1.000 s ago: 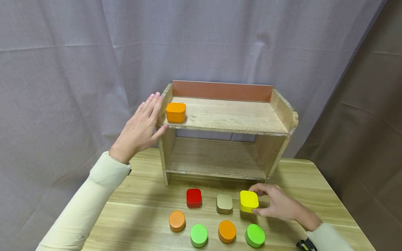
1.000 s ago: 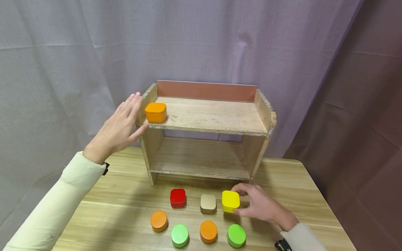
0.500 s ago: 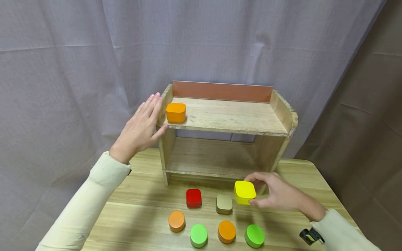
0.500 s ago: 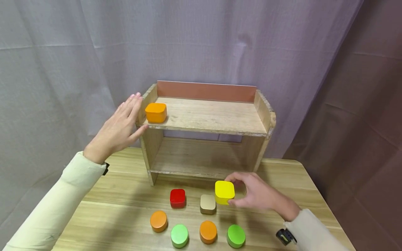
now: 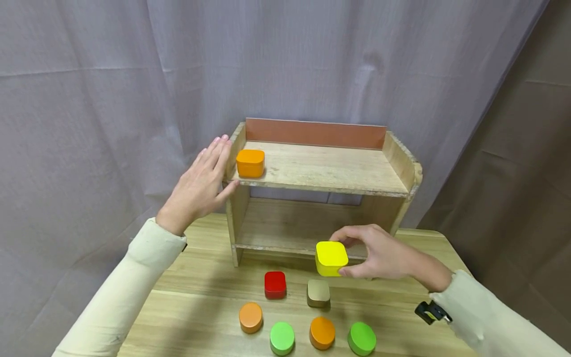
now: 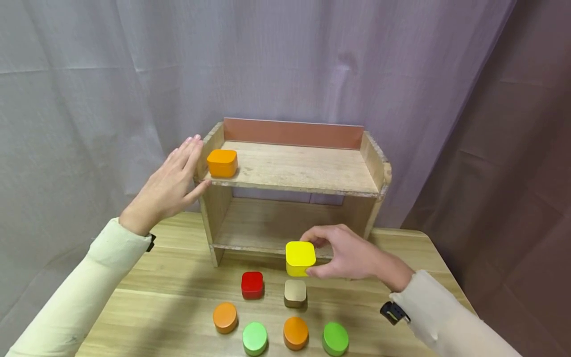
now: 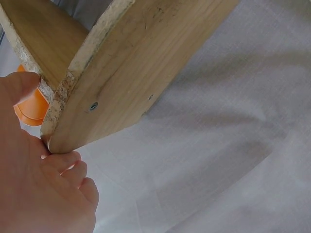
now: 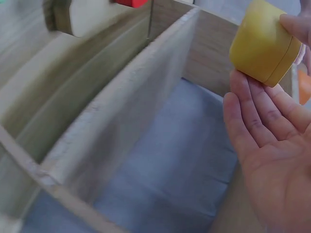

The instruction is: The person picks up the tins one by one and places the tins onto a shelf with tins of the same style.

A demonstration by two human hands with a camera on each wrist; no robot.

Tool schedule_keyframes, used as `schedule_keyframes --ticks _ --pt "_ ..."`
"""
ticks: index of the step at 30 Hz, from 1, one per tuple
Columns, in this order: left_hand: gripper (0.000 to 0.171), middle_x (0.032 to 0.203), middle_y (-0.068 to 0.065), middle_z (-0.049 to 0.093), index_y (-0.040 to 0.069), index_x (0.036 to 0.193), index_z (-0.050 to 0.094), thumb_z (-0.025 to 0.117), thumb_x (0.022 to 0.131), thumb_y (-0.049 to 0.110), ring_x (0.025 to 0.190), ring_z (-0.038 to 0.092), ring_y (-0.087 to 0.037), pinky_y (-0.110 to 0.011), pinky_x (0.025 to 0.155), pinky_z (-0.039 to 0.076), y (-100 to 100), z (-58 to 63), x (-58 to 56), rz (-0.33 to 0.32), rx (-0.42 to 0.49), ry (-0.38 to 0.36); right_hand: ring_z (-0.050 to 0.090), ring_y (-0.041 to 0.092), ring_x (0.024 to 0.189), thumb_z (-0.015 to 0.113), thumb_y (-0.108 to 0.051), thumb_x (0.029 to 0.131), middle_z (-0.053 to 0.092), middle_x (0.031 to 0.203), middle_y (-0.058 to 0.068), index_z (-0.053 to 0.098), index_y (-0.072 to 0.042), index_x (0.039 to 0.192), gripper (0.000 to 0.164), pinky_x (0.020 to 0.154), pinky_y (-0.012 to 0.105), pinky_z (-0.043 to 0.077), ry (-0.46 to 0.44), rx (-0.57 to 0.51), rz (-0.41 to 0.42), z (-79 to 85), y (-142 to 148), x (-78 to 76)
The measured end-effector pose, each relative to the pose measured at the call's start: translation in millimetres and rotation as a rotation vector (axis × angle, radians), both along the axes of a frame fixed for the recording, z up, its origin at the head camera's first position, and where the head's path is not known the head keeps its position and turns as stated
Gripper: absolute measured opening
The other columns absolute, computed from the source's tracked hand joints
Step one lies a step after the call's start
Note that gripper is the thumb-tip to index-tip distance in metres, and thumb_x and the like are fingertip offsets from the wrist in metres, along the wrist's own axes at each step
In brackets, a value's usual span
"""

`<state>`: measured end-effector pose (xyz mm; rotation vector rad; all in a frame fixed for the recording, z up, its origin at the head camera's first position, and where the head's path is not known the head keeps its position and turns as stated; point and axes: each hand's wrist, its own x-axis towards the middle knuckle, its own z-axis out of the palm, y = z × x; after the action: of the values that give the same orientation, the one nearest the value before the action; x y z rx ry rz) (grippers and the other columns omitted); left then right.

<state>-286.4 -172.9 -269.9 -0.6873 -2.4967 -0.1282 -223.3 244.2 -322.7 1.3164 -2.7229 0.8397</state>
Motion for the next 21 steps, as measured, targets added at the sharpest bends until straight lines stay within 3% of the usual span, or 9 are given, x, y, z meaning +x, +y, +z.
schedule_keyframes --ticks 21 --pt "0.084 0.177 -0.022 0.015 -0.002 0.168 0.013 0.054 0.108 0.040 0.164 0.018 -0.039 -0.057 0.133 0.023 1 -5.8 -3.5 -0.015 0.003 0.006 0.072 0.004 0.100 0.090 -0.027 0.083 0.076 0.118 -0.012 0.070 -0.020 0.127 0.049 0.097 0.036 0.063 0.079 -0.005 0.005 62.3 -36 -21.9"
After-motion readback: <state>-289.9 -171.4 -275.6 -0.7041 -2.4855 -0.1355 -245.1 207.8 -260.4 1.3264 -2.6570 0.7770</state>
